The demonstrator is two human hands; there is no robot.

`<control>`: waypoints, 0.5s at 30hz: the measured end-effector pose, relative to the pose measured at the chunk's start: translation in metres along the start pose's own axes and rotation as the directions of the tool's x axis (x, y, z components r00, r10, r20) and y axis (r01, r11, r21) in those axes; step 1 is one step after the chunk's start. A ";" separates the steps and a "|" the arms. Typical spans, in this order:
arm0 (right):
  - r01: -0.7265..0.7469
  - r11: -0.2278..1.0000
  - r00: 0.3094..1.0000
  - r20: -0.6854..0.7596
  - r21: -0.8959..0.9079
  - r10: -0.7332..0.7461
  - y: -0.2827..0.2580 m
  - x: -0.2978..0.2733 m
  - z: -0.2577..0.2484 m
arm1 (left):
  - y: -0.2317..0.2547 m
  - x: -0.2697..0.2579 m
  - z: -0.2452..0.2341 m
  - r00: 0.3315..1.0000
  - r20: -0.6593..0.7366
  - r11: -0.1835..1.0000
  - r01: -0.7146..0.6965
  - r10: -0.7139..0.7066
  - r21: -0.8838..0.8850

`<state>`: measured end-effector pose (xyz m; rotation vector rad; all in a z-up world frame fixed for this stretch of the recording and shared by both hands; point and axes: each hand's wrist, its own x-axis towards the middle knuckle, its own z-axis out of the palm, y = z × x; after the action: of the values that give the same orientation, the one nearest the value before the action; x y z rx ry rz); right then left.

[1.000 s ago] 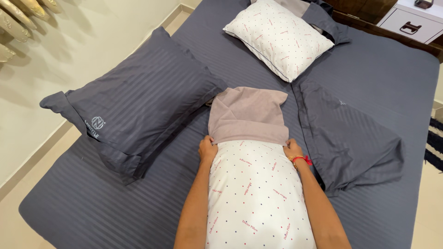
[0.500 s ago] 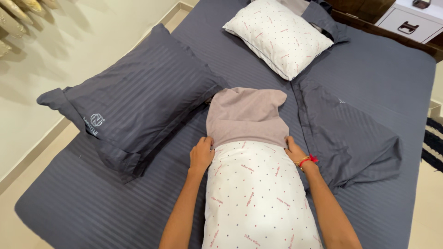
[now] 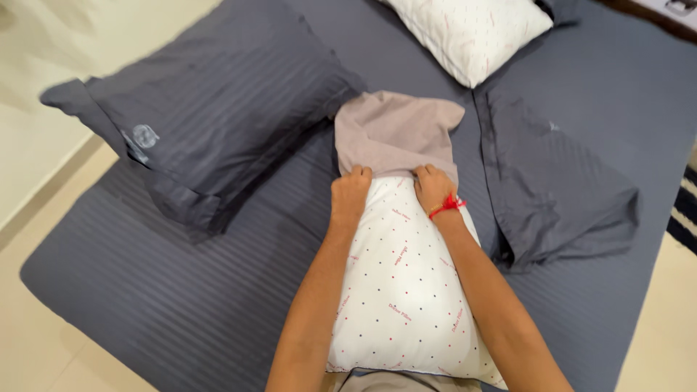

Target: The person removes a pillow from its old cover, takes a fresh pillowcase, and slides the pillow inside, pulling the fabric taut to smooth it.

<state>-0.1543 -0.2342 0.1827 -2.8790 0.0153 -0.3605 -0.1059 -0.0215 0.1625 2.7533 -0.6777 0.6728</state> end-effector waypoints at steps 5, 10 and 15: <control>0.021 0.997 0.999 -0.033 -0.069 -0.024 -0.016 -0.007 -0.014 | 0.016 0.016 0.014 0.998 0.012 0.997 0.057 -0.057 0.062; 0.054 0.994 0.998 -0.046 0.092 -0.050 0.000 -0.007 -0.007 | 0.036 0.035 0.033 0.998 0.052 0.999 0.022 -0.023 0.023; -0.050 0.999 0.974 -0.222 -0.015 0.045 0.107 -0.008 0.031 | 0.012 0.020 0.017 0.996 -0.030 0.989 0.085 -0.090 -0.124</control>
<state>-0.1527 -0.3307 0.1258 -2.8367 0.1274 -0.6733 -0.0895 -0.0453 0.1592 2.6352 -0.5670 0.6378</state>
